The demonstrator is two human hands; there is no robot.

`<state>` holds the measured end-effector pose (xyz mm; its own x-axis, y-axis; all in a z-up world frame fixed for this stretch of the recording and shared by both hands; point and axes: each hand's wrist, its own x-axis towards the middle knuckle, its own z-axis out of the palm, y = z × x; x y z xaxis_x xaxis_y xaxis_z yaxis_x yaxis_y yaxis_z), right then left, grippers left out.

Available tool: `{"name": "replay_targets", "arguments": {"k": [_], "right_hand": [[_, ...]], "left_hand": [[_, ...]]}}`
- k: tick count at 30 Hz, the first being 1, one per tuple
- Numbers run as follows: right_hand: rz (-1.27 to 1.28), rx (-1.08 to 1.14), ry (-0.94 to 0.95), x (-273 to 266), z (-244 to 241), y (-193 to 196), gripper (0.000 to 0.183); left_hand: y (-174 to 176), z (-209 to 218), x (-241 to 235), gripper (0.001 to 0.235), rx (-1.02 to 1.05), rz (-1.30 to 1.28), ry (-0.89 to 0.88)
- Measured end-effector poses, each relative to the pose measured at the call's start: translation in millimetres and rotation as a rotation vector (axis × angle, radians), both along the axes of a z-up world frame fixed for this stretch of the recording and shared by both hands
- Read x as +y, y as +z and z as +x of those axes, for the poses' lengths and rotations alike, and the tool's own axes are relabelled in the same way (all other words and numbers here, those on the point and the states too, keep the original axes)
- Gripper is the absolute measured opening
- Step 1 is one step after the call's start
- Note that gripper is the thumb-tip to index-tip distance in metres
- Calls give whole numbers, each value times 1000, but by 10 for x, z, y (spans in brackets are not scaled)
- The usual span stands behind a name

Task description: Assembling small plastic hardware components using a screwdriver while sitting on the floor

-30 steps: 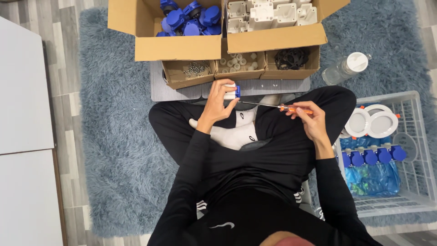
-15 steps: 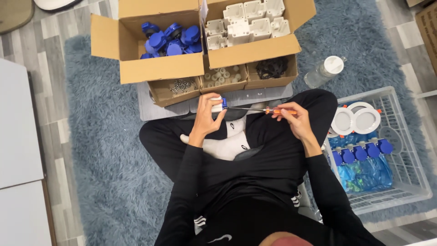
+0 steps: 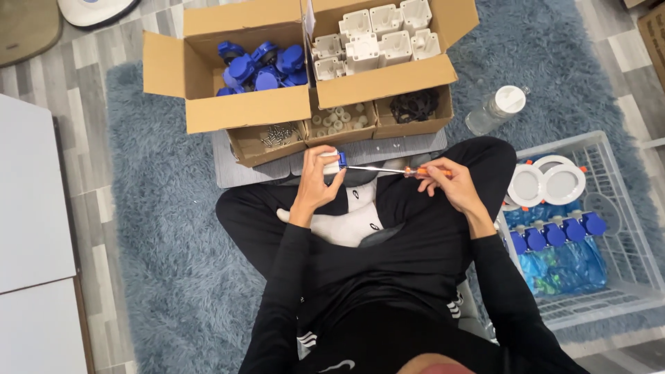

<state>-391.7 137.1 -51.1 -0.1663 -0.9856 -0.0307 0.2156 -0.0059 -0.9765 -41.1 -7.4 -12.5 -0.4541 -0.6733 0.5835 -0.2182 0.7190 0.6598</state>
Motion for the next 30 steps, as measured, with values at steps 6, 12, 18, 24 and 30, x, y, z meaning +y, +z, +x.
{"name": "replay_targets", "arguments": {"k": [6, 12, 18, 24, 30], "right_hand": [[-4, 57, -16, 26, 0, 39, 20], [51, 38, 20, -25, 31, 154, 22], [98, 92, 28, -27, -42, 70, 17], [-71, 192, -40, -12, -2, 143, 31], [124, 171, 48, -53, 86, 349, 37]], "left_hand": [[-28, 20, -12, 31, 2, 0, -10], [-84, 14, -5, 32, -18, -7, 10], [-58, 12, 14, 41, -67, -21, 36], [-91, 5, 12, 57, -83, -31, 52], [-128, -27, 14, 66, -66, -40, 81]]}}
